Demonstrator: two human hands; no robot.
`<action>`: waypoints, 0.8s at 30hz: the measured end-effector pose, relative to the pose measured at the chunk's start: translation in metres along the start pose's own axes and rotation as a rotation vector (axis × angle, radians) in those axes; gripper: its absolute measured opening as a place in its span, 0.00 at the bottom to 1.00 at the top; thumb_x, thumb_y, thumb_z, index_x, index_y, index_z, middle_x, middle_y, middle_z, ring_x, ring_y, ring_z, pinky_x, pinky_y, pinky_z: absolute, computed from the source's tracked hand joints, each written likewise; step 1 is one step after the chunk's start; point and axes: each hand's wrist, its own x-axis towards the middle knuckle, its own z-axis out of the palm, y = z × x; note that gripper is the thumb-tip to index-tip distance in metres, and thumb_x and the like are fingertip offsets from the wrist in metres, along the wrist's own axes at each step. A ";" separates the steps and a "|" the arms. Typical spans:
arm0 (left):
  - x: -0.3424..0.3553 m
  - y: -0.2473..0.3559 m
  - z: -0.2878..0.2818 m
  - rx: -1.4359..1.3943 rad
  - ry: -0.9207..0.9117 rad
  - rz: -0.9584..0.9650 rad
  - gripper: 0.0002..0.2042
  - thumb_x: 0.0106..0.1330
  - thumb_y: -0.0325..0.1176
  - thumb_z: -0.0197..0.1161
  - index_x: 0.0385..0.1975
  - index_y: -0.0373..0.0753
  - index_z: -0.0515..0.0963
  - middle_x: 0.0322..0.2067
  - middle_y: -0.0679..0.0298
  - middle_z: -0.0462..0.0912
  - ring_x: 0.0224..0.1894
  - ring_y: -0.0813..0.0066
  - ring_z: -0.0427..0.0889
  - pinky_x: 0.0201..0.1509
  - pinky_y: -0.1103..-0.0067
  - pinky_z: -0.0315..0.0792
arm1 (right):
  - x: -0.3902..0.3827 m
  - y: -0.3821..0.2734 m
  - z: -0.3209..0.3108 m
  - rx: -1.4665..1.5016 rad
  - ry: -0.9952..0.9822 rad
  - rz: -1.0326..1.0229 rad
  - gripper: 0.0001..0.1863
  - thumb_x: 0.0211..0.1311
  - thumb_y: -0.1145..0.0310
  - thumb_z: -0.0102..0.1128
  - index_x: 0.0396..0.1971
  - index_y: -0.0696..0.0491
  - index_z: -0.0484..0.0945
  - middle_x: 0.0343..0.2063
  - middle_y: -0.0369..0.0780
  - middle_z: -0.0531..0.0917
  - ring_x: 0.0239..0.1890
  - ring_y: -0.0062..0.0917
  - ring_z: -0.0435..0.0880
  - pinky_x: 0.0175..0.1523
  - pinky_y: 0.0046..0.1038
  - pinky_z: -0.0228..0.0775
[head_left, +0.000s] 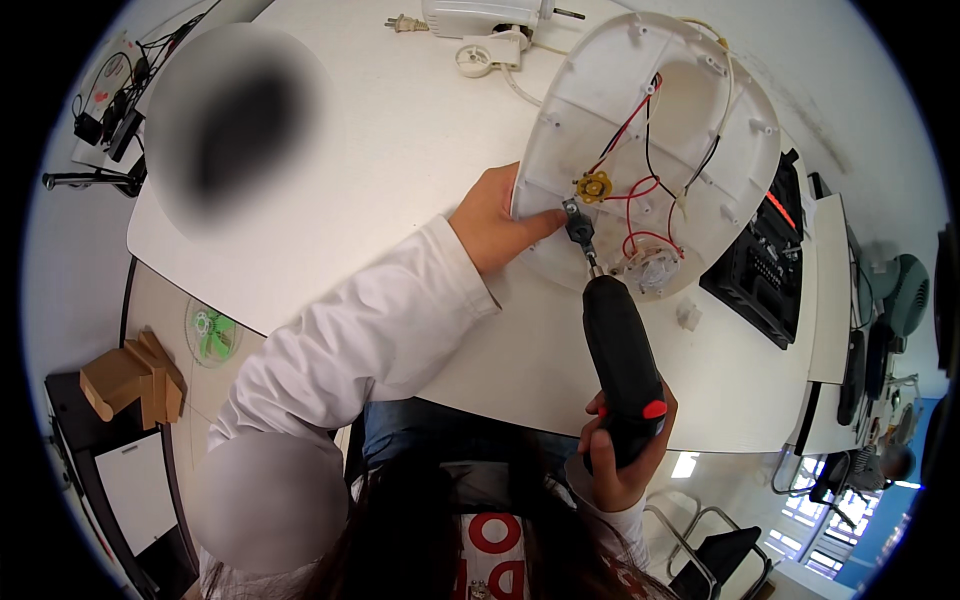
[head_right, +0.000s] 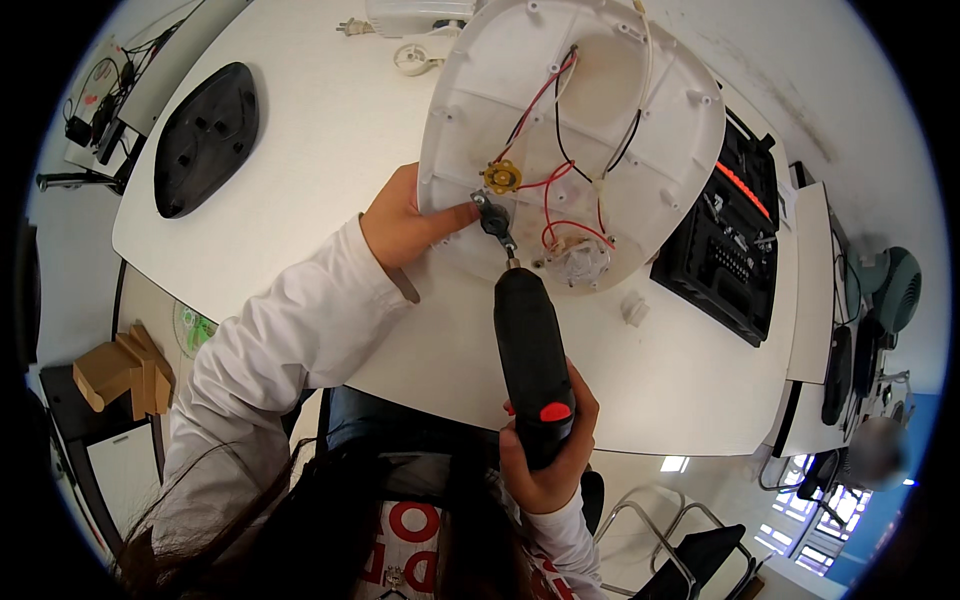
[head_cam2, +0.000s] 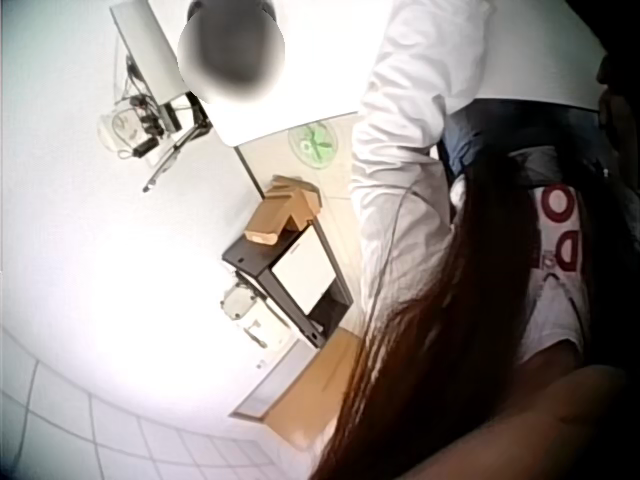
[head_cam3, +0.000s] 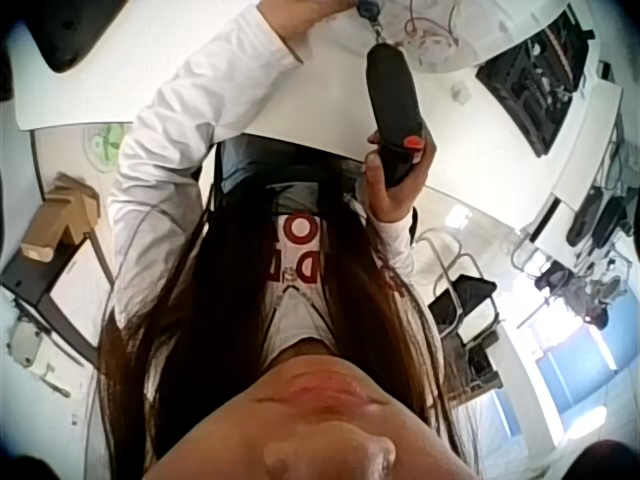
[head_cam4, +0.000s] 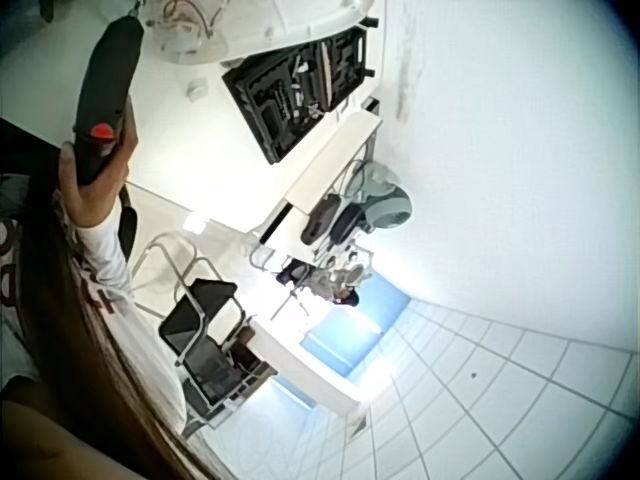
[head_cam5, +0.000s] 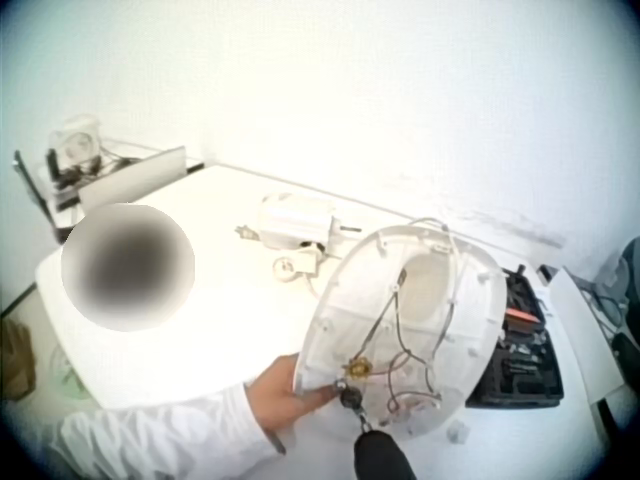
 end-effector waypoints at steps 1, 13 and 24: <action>0.000 0.000 0.000 0.006 -0.002 -0.007 0.16 0.58 0.22 0.61 0.47 0.31 0.74 0.40 0.59 0.82 0.43 0.74 0.79 0.49 0.77 0.72 | 0.000 0.000 -0.001 -0.001 0.000 0.007 0.37 0.53 0.72 0.57 0.63 0.61 0.52 0.35 0.45 0.78 0.30 0.19 0.77 0.37 0.21 0.71; 0.001 -0.002 0.000 -0.013 -0.009 -0.015 0.15 0.58 0.23 0.60 0.46 0.31 0.74 0.38 0.61 0.82 0.41 0.76 0.79 0.47 0.77 0.72 | 0.000 0.002 -0.001 -0.017 0.002 0.006 0.37 0.54 0.72 0.58 0.63 0.61 0.52 0.35 0.45 0.79 0.31 0.20 0.78 0.39 0.22 0.71; 0.001 -0.004 0.000 -0.074 -0.004 0.016 0.14 0.59 0.25 0.61 0.45 0.32 0.74 0.38 0.61 0.82 0.40 0.76 0.79 0.47 0.78 0.72 | 0.000 -0.001 -0.001 -0.001 0.003 0.029 0.37 0.53 0.73 0.57 0.63 0.61 0.53 0.37 0.45 0.78 0.34 0.22 0.78 0.41 0.23 0.71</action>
